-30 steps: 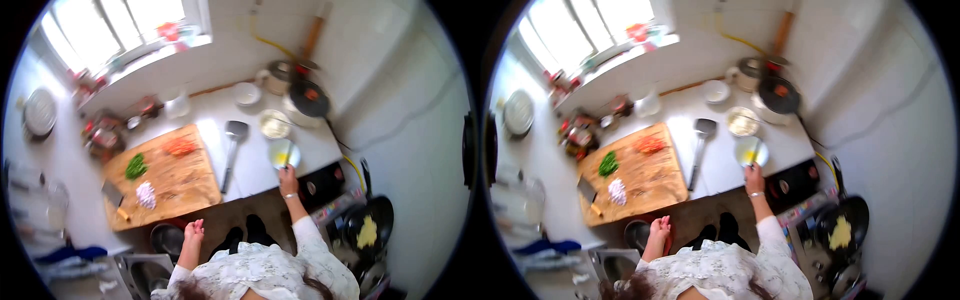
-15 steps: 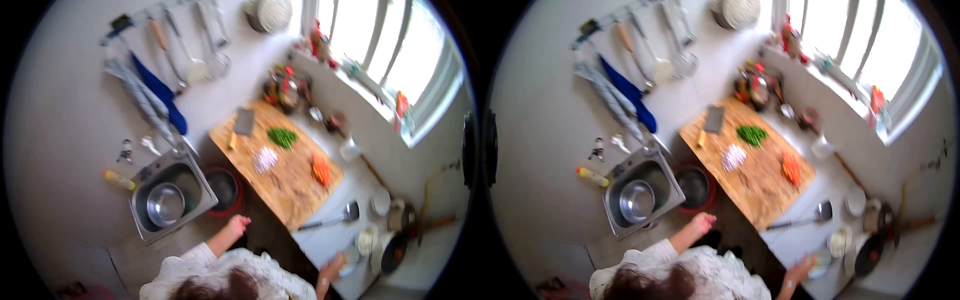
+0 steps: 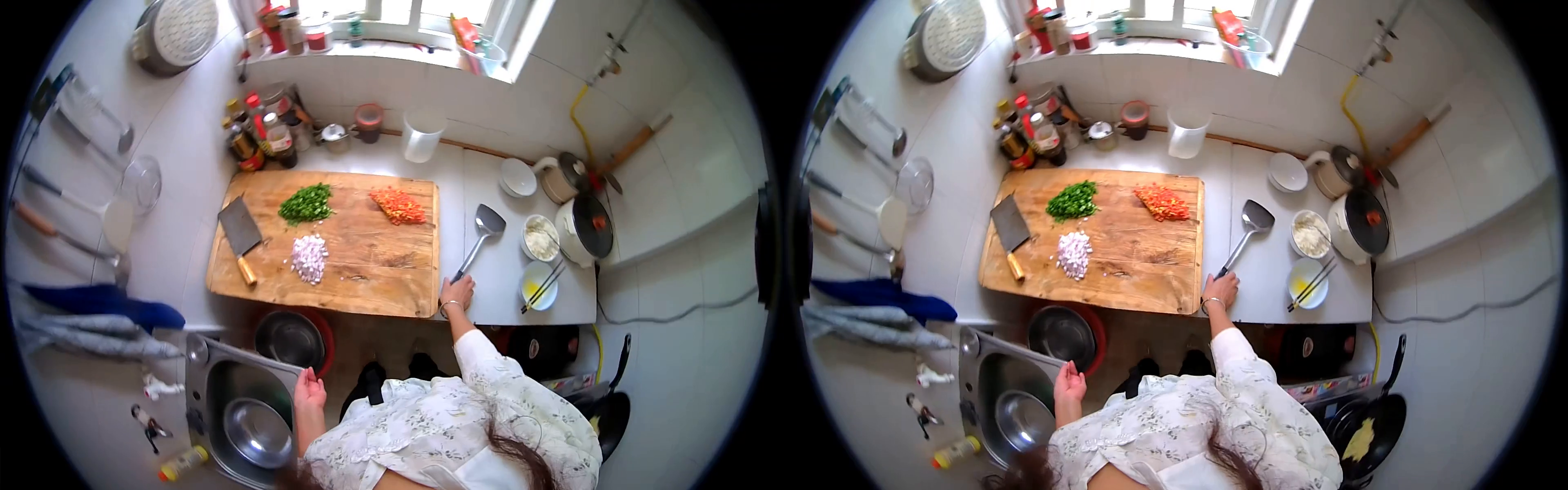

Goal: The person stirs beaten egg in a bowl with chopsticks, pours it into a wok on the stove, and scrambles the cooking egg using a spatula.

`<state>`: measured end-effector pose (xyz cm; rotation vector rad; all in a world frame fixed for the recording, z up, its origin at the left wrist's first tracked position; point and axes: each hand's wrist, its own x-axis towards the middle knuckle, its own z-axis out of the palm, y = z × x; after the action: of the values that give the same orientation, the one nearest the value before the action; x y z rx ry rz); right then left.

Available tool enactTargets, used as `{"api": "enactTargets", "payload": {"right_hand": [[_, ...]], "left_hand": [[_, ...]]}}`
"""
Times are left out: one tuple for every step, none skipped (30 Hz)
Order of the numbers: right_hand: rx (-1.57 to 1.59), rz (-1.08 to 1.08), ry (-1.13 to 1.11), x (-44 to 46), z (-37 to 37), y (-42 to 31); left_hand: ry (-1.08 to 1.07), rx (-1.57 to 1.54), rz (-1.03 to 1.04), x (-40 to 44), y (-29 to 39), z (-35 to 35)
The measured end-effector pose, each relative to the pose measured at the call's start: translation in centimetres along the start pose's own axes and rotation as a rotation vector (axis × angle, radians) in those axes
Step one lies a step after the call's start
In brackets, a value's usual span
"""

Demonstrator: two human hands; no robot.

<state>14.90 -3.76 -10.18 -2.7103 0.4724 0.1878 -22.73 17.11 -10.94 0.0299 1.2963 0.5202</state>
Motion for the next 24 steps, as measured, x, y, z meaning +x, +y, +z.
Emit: {"api": "enactTargets", "payload": {"right_hand": [[0.073,0.069,-0.032,0.5,0.8,0.0],[0.159,0.15,-0.052,2.0,2.3,0.4],[0.254,0.244,-0.058,3.4,2.5,1.3],[0.35,0.196,-0.023,3.5,2.1,1.9],[0.44,0.159,0.03,3.2,2.0,2.0],[0.659,0.136,0.093,2.2,0.8,1.8],[0.761,0.043,0.202,1.5,0.1,2.5],[0.869,0.015,0.242,-0.3,-2.3,3.0],[1.002,-0.037,0.141,-3.4,-8.1,3.3],[1.069,-0.15,0.247,-5.5,-11.5,4.4],[1.084,-0.235,0.283,-7.7,-16.1,5.9],[1.079,-0.294,0.428,-8.4,-18.4,8.4],[1.063,-0.361,0.559,-9.1,-20.5,10.9],[1.057,-0.305,0.653,-9.9,-22.5,13.8],[1.05,-0.255,0.737,-10.9,-24.9,16.9],[0.963,-0.084,0.839,-12.6,-27.8,19.6],[0.833,0.034,0.888,-14.7,-30.0,23.1],[0.703,0.16,0.924,-16.8,-32.2,26.5],[0.581,0.288,0.946,-19.0,-34.4,29.9],[0.423,0.464,0.839,-21.5,-35.9,33.5],[0.22,0.521,0.808,-24.0,-36.7,36.7],[0.146,0.607,0.728,-26.3,-37.5,39.7],[0.074,0.654,0.653,-28.4,-38.1,42.3],[0.001,0.695,0.571,-30.0,-38.8,44.3]], "left_hand": [[-0.012,-0.037,-0.008,-0.1,0.8,0.0],[-0.034,-0.057,-0.022,0.0,1.5,0.4],[-0.024,-0.048,-0.043,1.3,2.3,0.4],[-0.043,-0.007,-0.065,2.1,2.9,1.0],[-0.097,0.058,-0.1,3.0,3.5,1.7],[-0.142,0.098,-0.133,4.5,3.6,2.5],[-0.221,0.143,-0.179,5.2,3.4,3.6],[-0.196,0.204,-0.206,5.4,2.4,5.5],[-0.167,0.26,-0.222,5.5,1.3,7.3],[-0.18,0.307,-0.294,5.1,0.1,9.4],[-0.185,0.345,-0.36,4.2,-1.4,11.4],[-0.181,0.371,-0.418,3.4,-3.1,13.0],[-0.201,0.463,-0.422,2.5,-5.0,14.5],[-0.224,0.541,-0.42,1.5,-7.1,16.0],[-0.245,0.608,-0.416,0.4,-9.4,17.5],[-0.286,0.702,-0.413,-0.5,-11.7,18.5],[-0.325,0.788,-0.406,-1.4,-14.1,19.1],[-0.371,0.881,-0.449,-2.5,-16.4,19.6],[-0.414,0.968,-0.491,-3.6,-18.8,19.8],[-0.455,1.051,-0.528,-5.0,-21.2,19.8],[-0.508,1.129,-0.523,-7.0,-23.8,19.5],[-0.546,1.218,-0.523,-8.8,-26.7,19.0],[-0.629,1.328,-0.648,-9.5,-29.4,18.7],[-0.683,1.391,-0.702,-10.8,-32.3,18.3]]}}
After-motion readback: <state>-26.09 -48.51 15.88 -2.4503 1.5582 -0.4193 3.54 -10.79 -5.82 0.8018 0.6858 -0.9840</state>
